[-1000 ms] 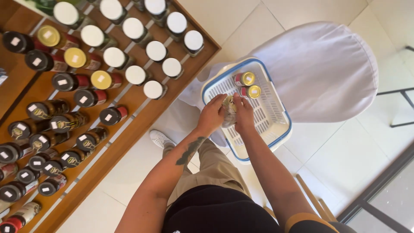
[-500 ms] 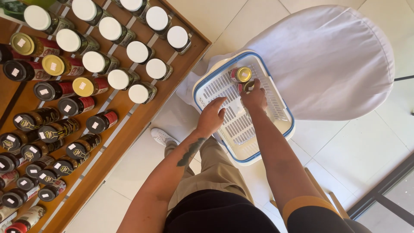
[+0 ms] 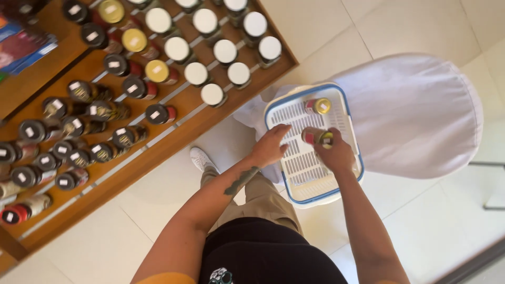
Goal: The person is wiping glass jars with a cloth and placing them into a basket or back onto the shelf.
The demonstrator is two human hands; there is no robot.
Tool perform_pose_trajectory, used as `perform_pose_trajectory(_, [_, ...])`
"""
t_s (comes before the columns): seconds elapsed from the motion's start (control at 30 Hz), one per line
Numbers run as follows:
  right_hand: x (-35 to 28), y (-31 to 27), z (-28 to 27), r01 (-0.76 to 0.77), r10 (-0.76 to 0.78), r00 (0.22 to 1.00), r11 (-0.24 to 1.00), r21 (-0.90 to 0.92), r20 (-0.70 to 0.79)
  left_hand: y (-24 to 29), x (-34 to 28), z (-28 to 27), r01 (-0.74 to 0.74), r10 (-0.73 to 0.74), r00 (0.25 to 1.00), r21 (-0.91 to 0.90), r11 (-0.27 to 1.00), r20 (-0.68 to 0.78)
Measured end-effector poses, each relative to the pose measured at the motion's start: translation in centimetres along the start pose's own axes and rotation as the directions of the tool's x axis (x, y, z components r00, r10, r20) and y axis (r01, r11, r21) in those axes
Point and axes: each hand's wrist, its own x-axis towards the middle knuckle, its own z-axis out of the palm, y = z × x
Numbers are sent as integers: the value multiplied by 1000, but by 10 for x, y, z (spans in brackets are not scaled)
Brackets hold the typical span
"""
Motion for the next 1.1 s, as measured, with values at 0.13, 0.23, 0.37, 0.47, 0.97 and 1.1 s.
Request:
perform_pose_trajectory(0.13, [-51, -45, -61, 102, -98, 994, 993, -61, 54, 56, -5, -61, -80, 79, 995, 12, 997, 61])
perform_pose_trajectory(0.23, [-81, -80, -95, 259, -258, 958, 966, 11, 122, 96, -21, -110, -156, 139, 978, 101, 983, 156])
perform_pose_trajectory(0.37, [-117, -139, -128, 439, -495, 834, 863, 250, 244, 118, -55, -161, -5, 60, 972, -237, 971, 227])
perform_pose_trajectory(0.47, [-145, -181, -146, 532, -616, 752, 777, 338, 235, 133, -84, -196, 111, -48, 983, -369, 923, 176])
perform_pose_trajectory(0.97, [-237, -288, -84, 979, -878, -188, -133, -153, -440, 130, -134, -273, -292, -254, 925, -956, 5, -284])
perform_pose_trajectory(1.1, [-203, -258, -58, 944, -907, -326, -328, -38, -266, 132, -154, -300, -371, -268, 895, -929, -3, -357])
